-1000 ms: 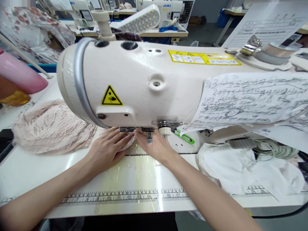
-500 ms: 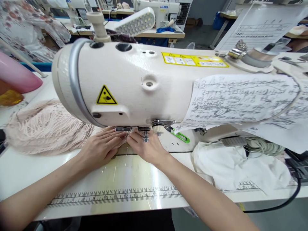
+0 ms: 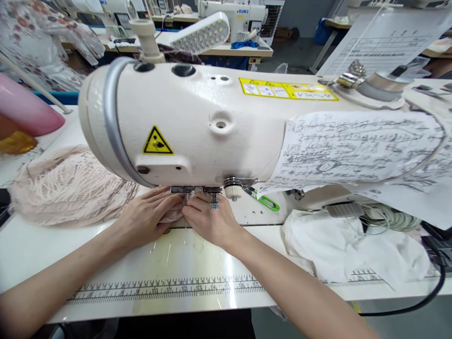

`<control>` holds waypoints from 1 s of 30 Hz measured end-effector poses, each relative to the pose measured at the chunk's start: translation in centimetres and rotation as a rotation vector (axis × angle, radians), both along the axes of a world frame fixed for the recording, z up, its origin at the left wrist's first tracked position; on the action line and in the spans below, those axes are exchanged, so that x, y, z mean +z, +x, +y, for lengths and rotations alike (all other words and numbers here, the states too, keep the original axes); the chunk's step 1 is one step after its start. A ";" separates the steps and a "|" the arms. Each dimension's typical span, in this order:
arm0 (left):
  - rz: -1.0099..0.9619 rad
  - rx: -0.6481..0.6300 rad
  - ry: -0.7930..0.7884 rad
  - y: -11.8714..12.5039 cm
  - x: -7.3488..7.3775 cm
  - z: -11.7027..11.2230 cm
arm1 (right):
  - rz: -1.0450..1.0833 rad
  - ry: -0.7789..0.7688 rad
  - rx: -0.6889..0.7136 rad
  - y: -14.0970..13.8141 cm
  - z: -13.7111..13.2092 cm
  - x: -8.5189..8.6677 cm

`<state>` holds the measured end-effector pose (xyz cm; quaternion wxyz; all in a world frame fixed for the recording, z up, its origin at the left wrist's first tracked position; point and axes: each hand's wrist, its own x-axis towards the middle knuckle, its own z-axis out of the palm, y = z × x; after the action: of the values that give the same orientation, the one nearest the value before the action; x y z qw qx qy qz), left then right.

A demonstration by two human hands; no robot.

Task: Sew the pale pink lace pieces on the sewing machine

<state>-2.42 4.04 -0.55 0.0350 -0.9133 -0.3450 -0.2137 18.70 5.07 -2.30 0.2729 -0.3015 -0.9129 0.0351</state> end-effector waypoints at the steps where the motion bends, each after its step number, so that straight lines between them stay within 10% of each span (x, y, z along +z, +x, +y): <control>1: 0.005 -0.004 0.009 -0.1 -0.1 0.1 | 0.000 0.001 0.005 0.0 -0.1 0.0; 30: 0.117 0.082 0.106 0.8 -0.2 -0.7 | -0.065 0.046 -0.023 0.7 0.2 0.0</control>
<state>-1.61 3.36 -0.74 0.1120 -0.9062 -0.3677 -0.1762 19.38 5.27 -2.30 0.2504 -0.3063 -0.9184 0.0010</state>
